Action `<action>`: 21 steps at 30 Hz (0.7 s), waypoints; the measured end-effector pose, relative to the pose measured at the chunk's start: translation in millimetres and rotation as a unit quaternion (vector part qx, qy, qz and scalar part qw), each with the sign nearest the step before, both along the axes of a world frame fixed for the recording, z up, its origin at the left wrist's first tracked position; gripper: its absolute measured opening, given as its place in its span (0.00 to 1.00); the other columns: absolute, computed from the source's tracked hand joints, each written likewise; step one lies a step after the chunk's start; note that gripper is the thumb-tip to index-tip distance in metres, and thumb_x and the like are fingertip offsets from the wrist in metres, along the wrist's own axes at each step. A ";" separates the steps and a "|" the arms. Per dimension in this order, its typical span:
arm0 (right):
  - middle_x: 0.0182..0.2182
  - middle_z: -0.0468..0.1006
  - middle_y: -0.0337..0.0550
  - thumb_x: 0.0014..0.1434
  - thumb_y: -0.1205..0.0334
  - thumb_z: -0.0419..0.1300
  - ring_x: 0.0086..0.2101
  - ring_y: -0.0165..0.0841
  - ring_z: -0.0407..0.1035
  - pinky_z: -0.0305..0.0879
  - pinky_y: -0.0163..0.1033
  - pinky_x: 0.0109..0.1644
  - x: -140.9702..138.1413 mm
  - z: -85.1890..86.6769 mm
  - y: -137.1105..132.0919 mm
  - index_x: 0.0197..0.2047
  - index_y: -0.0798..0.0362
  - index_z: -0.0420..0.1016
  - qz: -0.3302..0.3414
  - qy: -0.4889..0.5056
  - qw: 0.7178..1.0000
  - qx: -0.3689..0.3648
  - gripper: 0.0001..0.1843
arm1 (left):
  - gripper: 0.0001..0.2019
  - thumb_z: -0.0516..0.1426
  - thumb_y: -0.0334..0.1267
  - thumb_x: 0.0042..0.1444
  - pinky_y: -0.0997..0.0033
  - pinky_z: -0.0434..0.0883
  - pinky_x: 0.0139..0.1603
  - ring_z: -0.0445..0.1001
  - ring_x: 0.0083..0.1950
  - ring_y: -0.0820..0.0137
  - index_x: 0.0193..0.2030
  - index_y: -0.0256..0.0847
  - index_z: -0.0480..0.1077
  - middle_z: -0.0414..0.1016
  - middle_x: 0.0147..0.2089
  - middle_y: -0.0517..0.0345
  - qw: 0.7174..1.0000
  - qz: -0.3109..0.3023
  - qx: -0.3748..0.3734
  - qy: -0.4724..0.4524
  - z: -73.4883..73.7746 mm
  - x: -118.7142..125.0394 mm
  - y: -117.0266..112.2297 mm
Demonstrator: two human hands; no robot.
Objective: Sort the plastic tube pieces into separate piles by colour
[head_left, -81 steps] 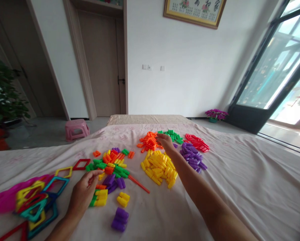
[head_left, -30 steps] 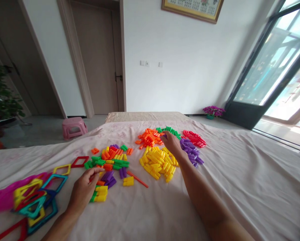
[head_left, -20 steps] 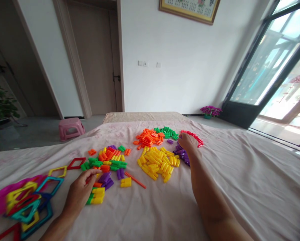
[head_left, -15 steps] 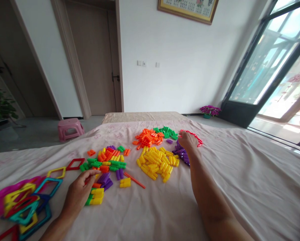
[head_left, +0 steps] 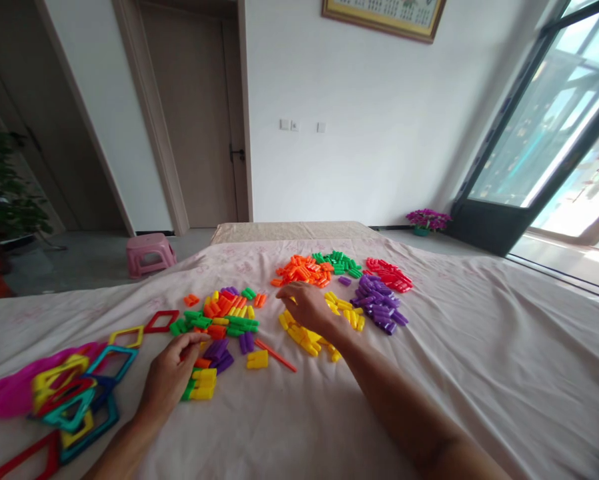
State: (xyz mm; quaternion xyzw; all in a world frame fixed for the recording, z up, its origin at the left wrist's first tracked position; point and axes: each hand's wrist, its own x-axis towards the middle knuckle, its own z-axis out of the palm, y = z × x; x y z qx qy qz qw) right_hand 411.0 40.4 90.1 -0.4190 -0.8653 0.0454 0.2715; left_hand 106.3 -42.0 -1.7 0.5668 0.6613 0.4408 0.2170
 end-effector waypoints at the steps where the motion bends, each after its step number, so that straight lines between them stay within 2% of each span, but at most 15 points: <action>1: 0.42 0.81 0.43 0.63 0.69 0.55 0.43 0.33 0.73 0.64 0.35 0.49 -8.4 -3.8 -6.3 0.44 0.50 0.79 0.031 -0.004 1.000 0.000 0.13 | 0.18 0.53 0.51 0.54 0.67 0.73 0.49 0.78 0.47 0.63 0.44 0.45 0.76 0.81 0.46 0.57 1.000 -0.002 -0.003 -0.004 0.8 0.6 -0.3; 6: 0.41 0.80 0.44 0.62 0.69 0.56 0.43 0.34 0.72 0.64 0.37 0.50 -36.7 -21.4 -31.0 0.45 0.51 0.78 0.151 -0.052 0.987 -0.001 0.11 | 0.17 0.54 0.50 0.54 0.67 0.72 0.52 0.78 0.48 0.62 0.42 0.45 0.76 0.81 0.45 0.58 1.000 0.000 0.009 0.001 3.7 1.9 -1.6; 12: 0.49 0.78 0.44 0.62 0.64 0.59 0.47 0.35 0.70 0.63 0.38 0.52 -48.3 -33.4 -47.4 0.55 0.50 0.72 0.216 -0.076 0.973 -0.019 0.17 | 0.16 0.53 0.50 0.55 0.67 0.73 0.51 0.78 0.47 0.63 0.42 0.45 0.77 0.81 0.45 0.57 1.000 -0.005 0.026 0.016 1.6 0.0 -0.9; 16: 0.52 0.76 0.45 0.62 0.63 0.58 0.50 0.36 0.68 0.63 0.38 0.54 -52.0 -36.2 -49.7 0.54 0.51 0.72 0.219 -0.086 0.972 -0.014 0.16 | 0.16 0.53 0.50 0.55 0.66 0.73 0.52 0.78 0.48 0.62 0.41 0.44 0.77 0.81 0.45 0.56 0.999 -0.003 0.033 0.024 1.1 0.2 0.1; 19: 0.43 0.78 0.43 0.63 0.62 0.56 0.43 0.34 0.69 0.64 0.38 0.51 -54.3 -36.5 -49.1 0.44 0.50 0.76 0.214 -0.098 0.972 -0.010 0.08 | 0.17 0.53 0.51 0.55 0.65 0.73 0.52 0.78 0.48 0.62 0.41 0.44 0.77 0.81 0.45 0.56 0.999 -0.003 0.034 0.025 1.1 0.6 0.4; 21: 0.39 0.78 0.42 0.65 0.62 0.54 0.40 0.34 0.69 0.64 0.38 0.48 -55.3 -36.8 -49.4 0.41 0.50 0.76 0.195 -0.096 0.976 -0.001 0.09 | 0.18 0.53 0.51 0.55 0.65 0.73 0.52 0.78 0.48 0.62 0.42 0.44 0.77 0.81 0.45 0.56 0.999 -0.002 0.032 0.023 1.1 0.7 0.5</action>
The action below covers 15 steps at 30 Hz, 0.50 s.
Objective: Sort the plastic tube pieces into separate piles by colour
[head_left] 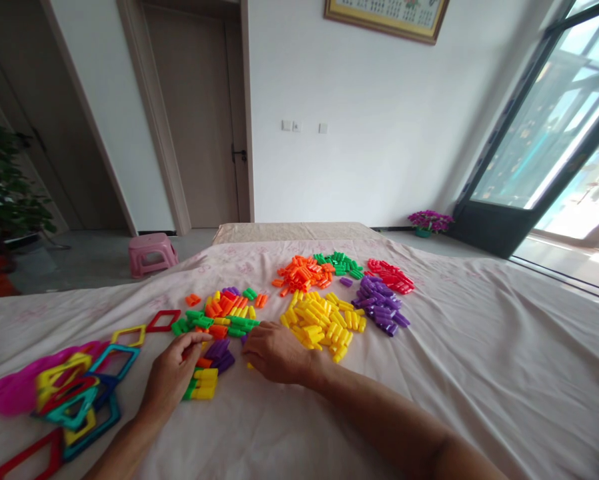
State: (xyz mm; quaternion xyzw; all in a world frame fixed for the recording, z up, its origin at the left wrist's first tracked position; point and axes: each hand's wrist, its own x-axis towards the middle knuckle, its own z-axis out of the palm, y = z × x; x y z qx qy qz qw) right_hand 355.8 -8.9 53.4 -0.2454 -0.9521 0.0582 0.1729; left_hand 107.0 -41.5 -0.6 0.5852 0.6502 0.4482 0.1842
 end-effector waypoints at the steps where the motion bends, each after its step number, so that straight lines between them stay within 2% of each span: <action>1: 0.39 0.78 0.42 0.65 0.62 0.54 0.40 0.34 0.69 0.64 0.38 0.47 -0.3 -0.3 -0.4 0.43 0.50 0.75 -0.015 0.005 1.000 0.005 0.09 | 0.17 0.53 0.51 0.55 0.66 0.73 0.51 0.78 0.48 0.62 0.42 0.44 0.77 0.81 0.45 0.56 1.000 0.001 -0.002 0.000 0.1 0.1 0.0; 5: 0.45 0.76 0.44 0.63 0.58 0.58 0.43 0.37 0.69 0.65 0.39 0.45 -0.7 -1.3 -2.0 0.50 0.49 0.72 -0.062 0.001 0.998 0.011 0.13 | 0.17 0.53 0.50 0.55 0.67 0.73 0.50 0.79 0.47 0.63 0.41 0.45 0.77 0.81 0.44 0.57 1.000 0.003 -0.002 0.003 0.3 0.0 0.3; 10: 0.43 0.76 0.41 0.62 0.60 0.58 0.42 0.35 0.69 0.64 0.38 0.46 -1.0 -1.9 -1.5 0.46 0.48 0.74 -0.048 -0.017 0.999 0.010 0.09 | 0.17 0.53 0.50 0.55 0.67 0.73 0.51 0.78 0.47 0.63 0.41 0.45 0.77 0.81 0.45 0.57 1.000 0.003 -0.002 0.006 -1.9 -1.6 1.7; 15: 0.50 0.75 0.43 0.62 0.59 0.59 0.45 0.37 0.70 0.65 0.40 0.48 -2.4 -5.7 -1.1 0.54 0.48 0.70 -0.055 -0.005 0.998 0.011 0.17 | 0.17 0.53 0.51 0.55 0.67 0.73 0.51 0.78 0.48 0.62 0.42 0.45 0.77 0.81 0.45 0.57 1.000 0.000 -0.012 0.008 -3.8 -2.6 2.2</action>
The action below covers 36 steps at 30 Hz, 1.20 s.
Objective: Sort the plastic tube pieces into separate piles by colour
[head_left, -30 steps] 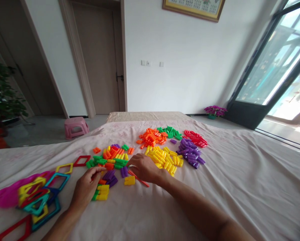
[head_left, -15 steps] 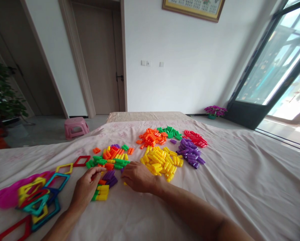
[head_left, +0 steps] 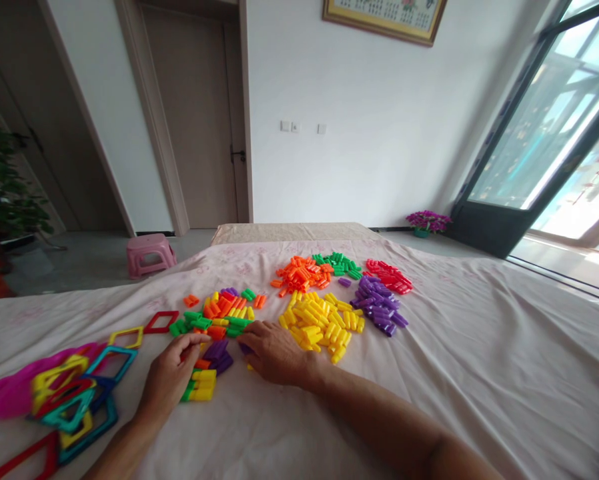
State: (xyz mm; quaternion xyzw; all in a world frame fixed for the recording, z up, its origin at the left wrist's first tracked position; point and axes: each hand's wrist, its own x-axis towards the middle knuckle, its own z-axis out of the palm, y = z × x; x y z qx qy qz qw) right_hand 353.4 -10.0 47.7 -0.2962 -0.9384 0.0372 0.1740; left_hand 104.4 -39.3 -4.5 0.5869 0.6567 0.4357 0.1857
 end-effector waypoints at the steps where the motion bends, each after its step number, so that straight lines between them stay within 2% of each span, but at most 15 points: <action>1: 0.51 0.74 0.44 0.62 0.59 0.58 0.46 0.37 0.70 0.65 0.40 0.49 -0.3 -0.7 -0.1 0.55 0.48 0.70 -0.001 -0.001 1.000 0.002 0.18 | 0.17 0.53 0.51 0.56 0.67 0.72 0.51 0.78 0.48 0.62 0.42 0.45 0.77 0.81 0.45 0.57 1.000 0.000 0.002 0.000 0.0 0.0 -0.1; 9: 0.44 0.77 0.42 0.63 0.61 0.56 0.43 0.35 0.71 0.65 0.38 0.48 -0.4 1.5 0.2 0.50 0.49 0.72 0.033 0.002 0.999 -0.003 0.12 | 0.16 0.53 0.51 0.55 0.69 0.73 0.50 0.78 0.47 0.63 0.41 0.46 0.77 0.81 0.45 0.58 1.000 0.000 0.003 0.004 0.0 0.1 -1.1; 17: 0.47 0.74 0.43 0.63 0.66 0.55 0.45 0.33 0.68 0.65 0.35 0.49 0.9 -1.0 -2.1 0.51 0.48 0.71 0.062 0.054 0.997 -0.003 0.14 | 0.17 0.53 0.52 0.56 0.68 0.73 0.50 0.78 0.49 0.63 0.42 0.46 0.76 0.80 0.47 0.57 1.000 -0.009 0.002 0.000 -0.2 0.5 -0.4; 26: 0.46 0.72 0.47 0.62 0.69 0.54 0.46 0.35 0.66 0.66 0.39 0.50 2.2 -8.4 7.0 0.45 0.50 0.72 0.030 0.133 0.991 -0.015 0.10 | 0.16 0.54 0.51 0.56 0.71 0.74 0.46 0.79 0.46 0.64 0.42 0.46 0.76 0.81 0.47 0.58 1.000 -0.005 0.007 -0.001 -0.6 0.5 -1.3; 31: 0.38 0.76 0.43 0.63 0.68 0.55 0.43 0.34 0.67 0.64 0.39 0.51 3.9 -8.9 9.6 0.42 0.50 0.73 0.038 0.098 0.994 -0.017 0.07 | 0.16 0.55 0.51 0.55 0.71 0.75 0.45 0.79 0.46 0.64 0.42 0.46 0.76 0.81 0.47 0.57 1.000 -0.009 0.000 -0.011 -1.8 0.0 -0.3; 36: 0.36 0.77 0.42 0.65 0.66 0.53 0.41 0.33 0.67 0.63 0.37 0.49 4.7 -5.2 8.3 0.39 0.50 0.73 0.055 0.088 0.995 -0.004 0.08 | 0.16 0.54 0.51 0.56 0.71 0.74 0.46 0.79 0.47 0.64 0.43 0.46 0.76 0.80 0.48 0.57 1.000 -0.011 -0.001 -0.010 -3.3 -1.0 -0.2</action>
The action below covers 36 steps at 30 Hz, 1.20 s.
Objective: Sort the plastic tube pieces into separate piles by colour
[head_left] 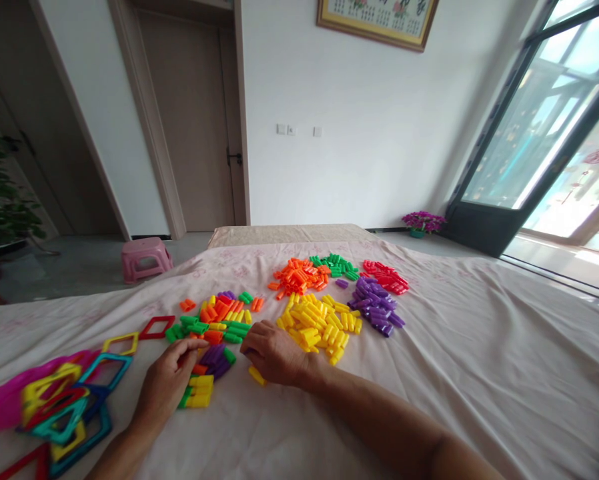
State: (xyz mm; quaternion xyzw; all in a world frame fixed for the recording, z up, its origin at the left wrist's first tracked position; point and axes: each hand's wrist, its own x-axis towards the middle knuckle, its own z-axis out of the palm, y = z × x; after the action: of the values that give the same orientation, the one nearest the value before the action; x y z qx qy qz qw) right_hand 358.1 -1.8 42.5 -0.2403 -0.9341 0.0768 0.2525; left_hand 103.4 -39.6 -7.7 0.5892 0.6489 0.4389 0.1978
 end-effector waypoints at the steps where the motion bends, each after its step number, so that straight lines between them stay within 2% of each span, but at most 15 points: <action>1: 0.36 0.77 0.42 0.65 0.66 0.53 0.40 0.33 0.67 0.64 0.37 0.48 0.4 1.4 0.0 0.39 0.50 0.73 -0.001 0.002 1.000 -0.001 0.08 | 0.17 0.54 0.51 0.56 0.71 0.74 0.46 0.79 0.47 0.64 0.44 0.46 0.75 0.80 0.48 0.57 1.000 -0.002 -0.002 -0.003 0.4 0.1 -0.2; 7: 0.37 0.76 0.44 0.65 0.66 0.54 0.39 0.32 0.68 0.64 0.35 0.45 4.7 7.4 0.8 0.39 0.52 0.74 -0.022 0.020 0.999 -0.020 0.08 | 0.16 0.54 0.51 0.55 0.71 0.74 0.46 0.79 0.47 0.64 0.43 0.46 0.76 0.80 0.47 0.57 1.000 -0.001 -0.008 0.000 3.2 1.4 -0.5; 12: 0.36 0.76 0.43 0.64 0.66 0.54 0.39 0.32 0.68 0.63 0.35 0.46 5.7 8.6 -0.2 0.39 0.52 0.74 -0.015 0.029 0.999 -0.019 0.08 | 0.16 0.54 0.51 0.55 0.71 0.74 0.47 0.78 0.47 0.64 0.43 0.45 0.76 0.80 0.47 0.58 1.000 -0.004 0.003 0.006 1.4 0.1 0.1; 17: 0.37 0.75 0.44 0.64 0.66 0.55 0.38 0.32 0.68 0.64 0.34 0.44 6.7 9.1 0.9 0.40 0.53 0.74 -0.037 0.050 0.998 -0.019 0.07 | 0.16 0.54 0.51 0.55 0.71 0.74 0.44 0.79 0.46 0.65 0.42 0.46 0.76 0.81 0.46 0.59 1.000 0.002 0.001 0.001 1.3 0.9 0.1; 25: 0.38 0.76 0.43 0.64 0.66 0.55 0.40 0.32 0.69 0.64 0.34 0.46 6.8 3.1 2.0 0.41 0.52 0.75 -0.024 0.027 0.999 -0.032 0.07 | 0.16 0.53 0.50 0.54 0.67 0.74 0.50 0.79 0.47 0.63 0.39 0.45 0.77 0.81 0.44 0.57 1.000 -0.002 0.017 -0.002 11.9 8.0 -3.4; 36: 0.39 0.76 0.42 0.63 0.67 0.57 0.41 0.31 0.70 0.64 0.33 0.47 6.9 0.9 3.5 0.41 0.52 0.76 -0.018 0.020 0.998 -0.050 0.07 | 0.16 0.53 0.50 0.54 0.64 0.73 0.52 0.78 0.48 0.63 0.39 0.45 0.77 0.81 0.44 0.56 1.000 -0.010 0.023 0.000 9.5 6.2 -2.3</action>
State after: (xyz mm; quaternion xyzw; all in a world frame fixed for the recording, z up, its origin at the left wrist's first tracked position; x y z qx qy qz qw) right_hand 365.0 1.7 43.4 -0.2678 -0.9195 0.1236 0.2599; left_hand 109.6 -41.9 1.8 0.5999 0.6326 0.4520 0.1887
